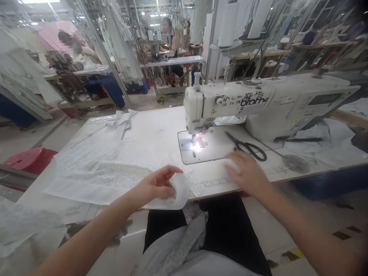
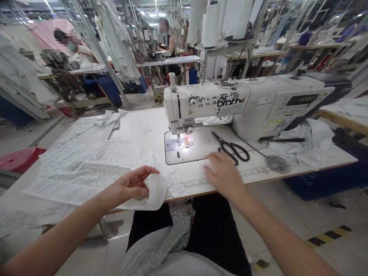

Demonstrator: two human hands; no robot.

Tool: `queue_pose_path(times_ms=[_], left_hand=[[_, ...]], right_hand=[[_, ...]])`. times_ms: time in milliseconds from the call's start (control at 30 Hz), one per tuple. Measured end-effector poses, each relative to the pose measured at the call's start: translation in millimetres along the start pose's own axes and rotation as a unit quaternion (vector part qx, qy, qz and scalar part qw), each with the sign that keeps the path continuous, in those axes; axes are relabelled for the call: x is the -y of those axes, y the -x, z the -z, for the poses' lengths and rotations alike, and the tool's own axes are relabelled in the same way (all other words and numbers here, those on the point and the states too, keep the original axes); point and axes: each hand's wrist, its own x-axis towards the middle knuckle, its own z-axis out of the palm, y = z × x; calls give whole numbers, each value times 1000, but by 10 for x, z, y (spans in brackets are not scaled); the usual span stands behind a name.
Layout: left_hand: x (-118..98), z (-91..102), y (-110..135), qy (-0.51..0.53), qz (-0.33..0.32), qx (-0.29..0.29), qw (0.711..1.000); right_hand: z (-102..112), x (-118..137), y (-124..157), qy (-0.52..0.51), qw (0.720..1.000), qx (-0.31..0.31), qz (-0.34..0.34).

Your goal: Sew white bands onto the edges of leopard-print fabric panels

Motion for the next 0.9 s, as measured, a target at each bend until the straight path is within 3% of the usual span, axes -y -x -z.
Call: queue_pose_path(times_ms=[67, 200, 333, 433, 500, 600, 733, 800, 833, 867, 900], left_hand=[[31, -10, 7, -10, -12, 2, 1000], [85, 6, 16, -27, -46, -1, 999], [155, 35, 36, -68, -75, -27, 994], [215, 21, 26, -222, -86, -101, 966], [243, -9, 1, -386, -104, -158, 903], [254, -68, -45, -572, -194, -191, 774], [229, -150, -84, -665, -359, -246, 607], [212, -183, -104, -680, -436, -241, 538], [202, -199, -119, -678, -464, -225, 523], [191, -215, -136, -669, -481, -203, 529], [181, -232, -155, -652, -484, -178, 556]], right_hand=[[-136, 378, 27, -164, 985, 43, 17], [-409, 913, 72, -414, 898, 134, -63], [-522, 990, 117, -570, 791, 158, -153], [-487, 985, 148, -644, 720, 181, -185], [-447, 1003, 166, -654, 713, 167, -190], [-409, 1029, 193, -665, 711, 141, -179], [-392, 1007, 240, -673, 710, 131, -159], [-378, 978, 267, -664, 721, 124, -152], [-368, 962, 281, -659, 727, 120, -150], [-358, 945, 294, -653, 734, 118, -147], [-348, 927, 307, -644, 743, 116, -143]])
